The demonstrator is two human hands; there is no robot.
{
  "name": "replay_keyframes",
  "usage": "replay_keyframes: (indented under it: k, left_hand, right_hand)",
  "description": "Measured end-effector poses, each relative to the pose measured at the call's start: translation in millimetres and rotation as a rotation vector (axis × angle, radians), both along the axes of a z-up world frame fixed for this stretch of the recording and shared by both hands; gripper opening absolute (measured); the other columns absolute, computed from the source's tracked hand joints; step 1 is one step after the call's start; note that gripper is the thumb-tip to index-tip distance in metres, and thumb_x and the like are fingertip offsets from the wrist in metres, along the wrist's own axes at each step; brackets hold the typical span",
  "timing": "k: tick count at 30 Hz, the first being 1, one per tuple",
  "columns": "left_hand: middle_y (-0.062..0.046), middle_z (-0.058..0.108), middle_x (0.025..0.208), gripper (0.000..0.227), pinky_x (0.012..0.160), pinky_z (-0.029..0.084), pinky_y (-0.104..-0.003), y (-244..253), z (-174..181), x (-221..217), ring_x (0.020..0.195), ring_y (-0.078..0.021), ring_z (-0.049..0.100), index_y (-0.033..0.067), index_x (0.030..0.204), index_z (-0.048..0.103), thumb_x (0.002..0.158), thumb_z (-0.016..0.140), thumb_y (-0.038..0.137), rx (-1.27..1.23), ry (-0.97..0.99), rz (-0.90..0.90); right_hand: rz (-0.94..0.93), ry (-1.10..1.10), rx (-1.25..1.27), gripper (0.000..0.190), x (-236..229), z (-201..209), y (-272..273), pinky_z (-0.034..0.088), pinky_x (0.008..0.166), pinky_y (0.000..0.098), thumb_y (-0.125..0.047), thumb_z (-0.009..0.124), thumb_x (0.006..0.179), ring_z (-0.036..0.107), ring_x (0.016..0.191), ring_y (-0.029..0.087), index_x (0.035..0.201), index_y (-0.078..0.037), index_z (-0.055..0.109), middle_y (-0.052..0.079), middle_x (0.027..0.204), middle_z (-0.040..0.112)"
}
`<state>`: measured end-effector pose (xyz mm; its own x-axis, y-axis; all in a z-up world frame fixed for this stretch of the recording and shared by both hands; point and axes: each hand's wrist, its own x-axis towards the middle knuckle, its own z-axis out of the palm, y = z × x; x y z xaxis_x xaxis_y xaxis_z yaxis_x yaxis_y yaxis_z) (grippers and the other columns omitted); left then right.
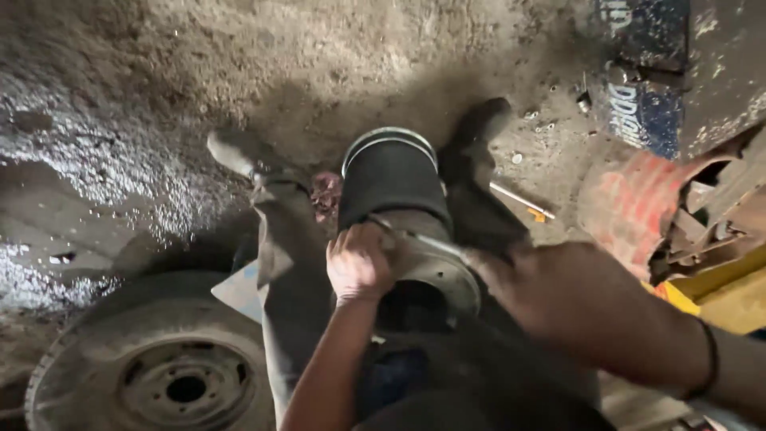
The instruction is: The recorder is shown assembling and securing an automotive air spring or bellows using various tools on a concrete workshop floor.
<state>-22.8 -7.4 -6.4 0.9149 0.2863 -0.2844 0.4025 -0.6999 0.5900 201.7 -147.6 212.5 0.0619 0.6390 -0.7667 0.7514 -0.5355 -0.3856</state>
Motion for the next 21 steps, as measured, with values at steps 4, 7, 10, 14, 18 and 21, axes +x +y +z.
replay_keyframes:
  k: [4,7,10,14,18,21]
  left_hand:
    - [-0.011,0.065,0.077,0.032,0.065,0.048,-0.052,-9.2,12.2,6.5,0.074,-0.0355,0.063,0.0135,0.078,0.064,0.083,0.069,0.045,-0.003,0.007,0.039]
    - [-0.013,0.066,0.085,0.034,0.066,0.049,-0.051,-11.6,27.7,19.8,0.079,-0.0358,0.065,0.0118,0.084,0.064,0.084,0.068,0.046,0.023,-0.004,-0.046]
    - [-0.017,0.067,0.104,0.041,0.074,0.051,-0.049,-14.8,-6.2,-12.3,0.089,-0.0353,0.065,0.0060,0.100,0.064,0.082,0.066,0.043,0.138,-0.111,-0.085]
    - [-0.013,0.064,0.084,0.040,0.066,0.051,-0.052,0.6,19.2,19.7,0.078,-0.0376,0.064,0.0113,0.085,0.062,0.080,0.073,0.050,-0.031,0.011,-0.067]
    - [-0.013,0.063,0.085,0.033,0.069,0.052,-0.051,4.0,10.2,17.8,0.078,-0.0374,0.064,0.0103,0.089,0.061,0.085,0.074,0.041,-0.057,-0.055,-0.095]
    - [-0.012,0.065,0.087,0.030,0.074,0.053,-0.050,7.4,-13.6,1.8,0.081,-0.0366,0.065,0.0119,0.092,0.061,0.090,0.073,0.040,-0.055,-0.048,-0.080]
  right_hand:
    - [0.112,0.027,-0.103,0.064,-9.9,14.0,-13.3,0.054,0.039,0.0449,-0.022,0.052,0.091,0.068,0.053,0.033,0.153,-0.007,0.047,0.014,0.077,0.065]
    - [-0.021,0.078,-0.206,0.073,-29.2,10.7,-34.3,0.055,0.049,0.0467,-0.026,0.054,0.090,0.068,0.054,0.032,0.161,-0.014,0.041,0.013,0.075,0.066]
    - [-0.175,0.124,-0.287,0.067,-46.6,20.4,-34.3,0.055,0.050,0.0503,-0.026,0.056,0.088,0.070,0.058,0.035,0.153,-0.018,0.041,0.012,0.076,0.068]
    - [-0.388,0.137,-0.276,0.070,-70.5,30.8,-39.1,0.056,0.049,0.0510,-0.024,0.060,0.082,0.069,0.063,0.040,0.150,-0.028,0.046,0.014,0.084,0.069]
    - [-0.481,0.127,-0.345,0.054,-83.2,44.8,-72.1,0.056,0.059,0.0452,-0.041,0.063,0.091,0.069,0.068,0.031,0.142,-0.028,0.050,0.008,0.086,0.070]
    - [-0.753,0.046,-0.276,0.045,-106.8,77.7,-130.3,0.055,0.061,0.0420,-0.036,0.064,0.093,0.068,0.070,0.027,0.135,-0.022,0.056,0.008,0.087,0.072]
